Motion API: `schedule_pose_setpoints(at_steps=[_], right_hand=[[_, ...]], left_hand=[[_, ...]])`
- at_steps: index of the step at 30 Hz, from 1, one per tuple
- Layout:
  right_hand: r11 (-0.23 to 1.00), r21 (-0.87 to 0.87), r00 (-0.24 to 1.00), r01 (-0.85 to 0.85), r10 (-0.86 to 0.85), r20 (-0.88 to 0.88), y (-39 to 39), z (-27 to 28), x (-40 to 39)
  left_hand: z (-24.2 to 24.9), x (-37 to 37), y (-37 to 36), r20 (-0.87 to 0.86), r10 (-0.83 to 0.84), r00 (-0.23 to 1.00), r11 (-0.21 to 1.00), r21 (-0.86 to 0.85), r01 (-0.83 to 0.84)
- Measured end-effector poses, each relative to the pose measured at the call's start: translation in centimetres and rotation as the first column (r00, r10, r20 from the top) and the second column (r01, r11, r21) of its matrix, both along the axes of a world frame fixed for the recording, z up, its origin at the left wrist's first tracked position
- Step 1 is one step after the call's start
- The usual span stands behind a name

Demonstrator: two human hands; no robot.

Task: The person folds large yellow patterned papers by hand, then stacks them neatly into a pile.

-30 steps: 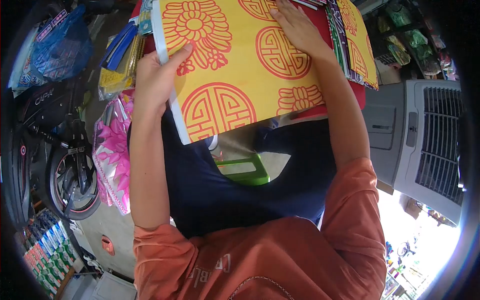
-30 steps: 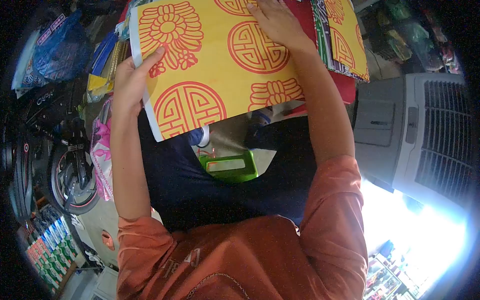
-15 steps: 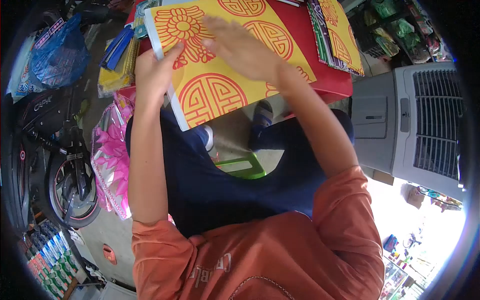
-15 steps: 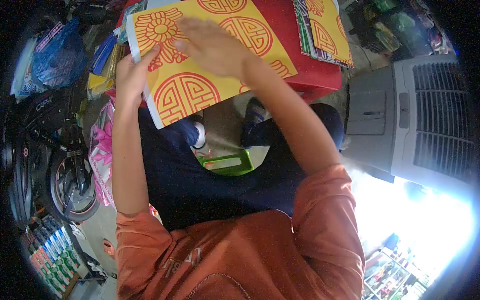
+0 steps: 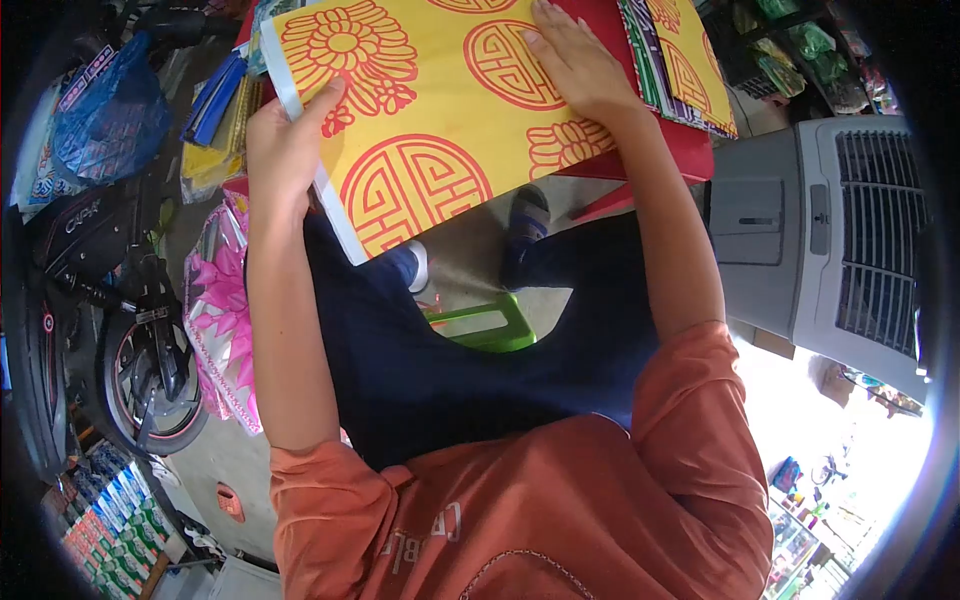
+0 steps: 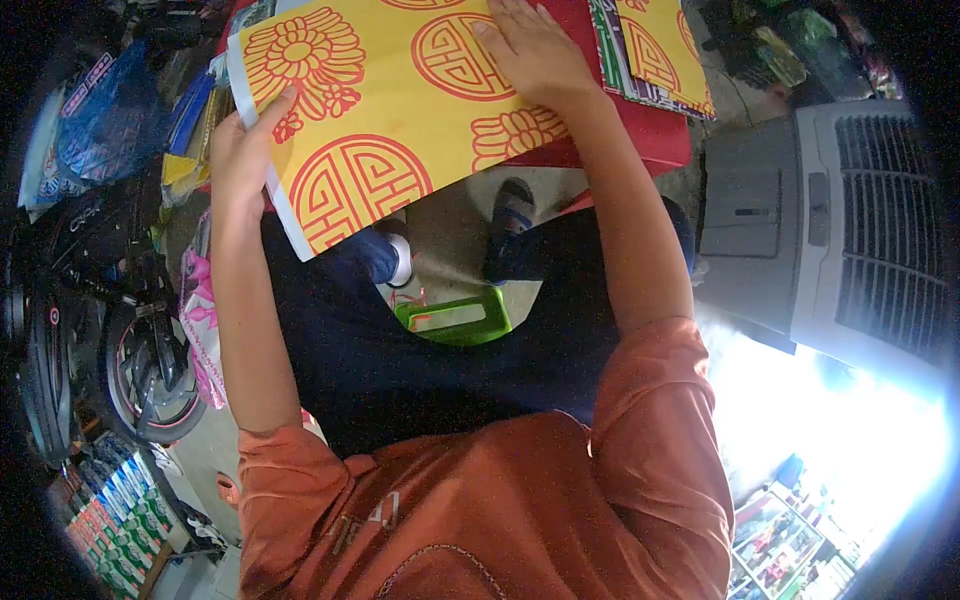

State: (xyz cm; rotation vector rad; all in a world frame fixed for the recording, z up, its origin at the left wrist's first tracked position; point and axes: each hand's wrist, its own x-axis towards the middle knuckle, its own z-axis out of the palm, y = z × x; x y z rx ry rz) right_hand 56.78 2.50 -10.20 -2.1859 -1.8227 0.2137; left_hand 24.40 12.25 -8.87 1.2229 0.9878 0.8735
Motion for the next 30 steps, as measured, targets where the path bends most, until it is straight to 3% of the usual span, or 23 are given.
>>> schedule_pose_setpoints(at_steps=[5,8,11,26,30], right_hand=[[0.996,0.093,1.0,-0.001,0.004,-0.026,-0.1,-0.7,0.1],[0.948,0.277,0.984,-0.16,0.131,0.119,-1.0,0.2,-4.6],[0.925,0.273,0.952,-0.262,0.294,-0.083,-3.2,-0.6,-8.9],[0.943,0.318,0.971,-0.094,0.158,-0.182,-7.0,-0.7,-2.6],[0.957,0.268,0.974,-0.109,0.156,-0.164,-7.1,-1.0,-2.3]], left_hand=[[-0.1,0.1,0.1,0.018,0.021,1.0,1.0,0.014,-0.021],[-0.6,-0.3,0.5,-0.004,-0.01,1.0,1.0,0.006,0.01],[-0.3,-0.2,0.4,-0.025,-0.02,0.999,1.0,0.0,0.02],[0.3,-0.4,0.2,-0.092,0.023,0.996,1.0,0.005,-0.022],[-0.5,-0.3,0.7,-0.018,-0.025,1.0,1.0,0.011,0.025]])
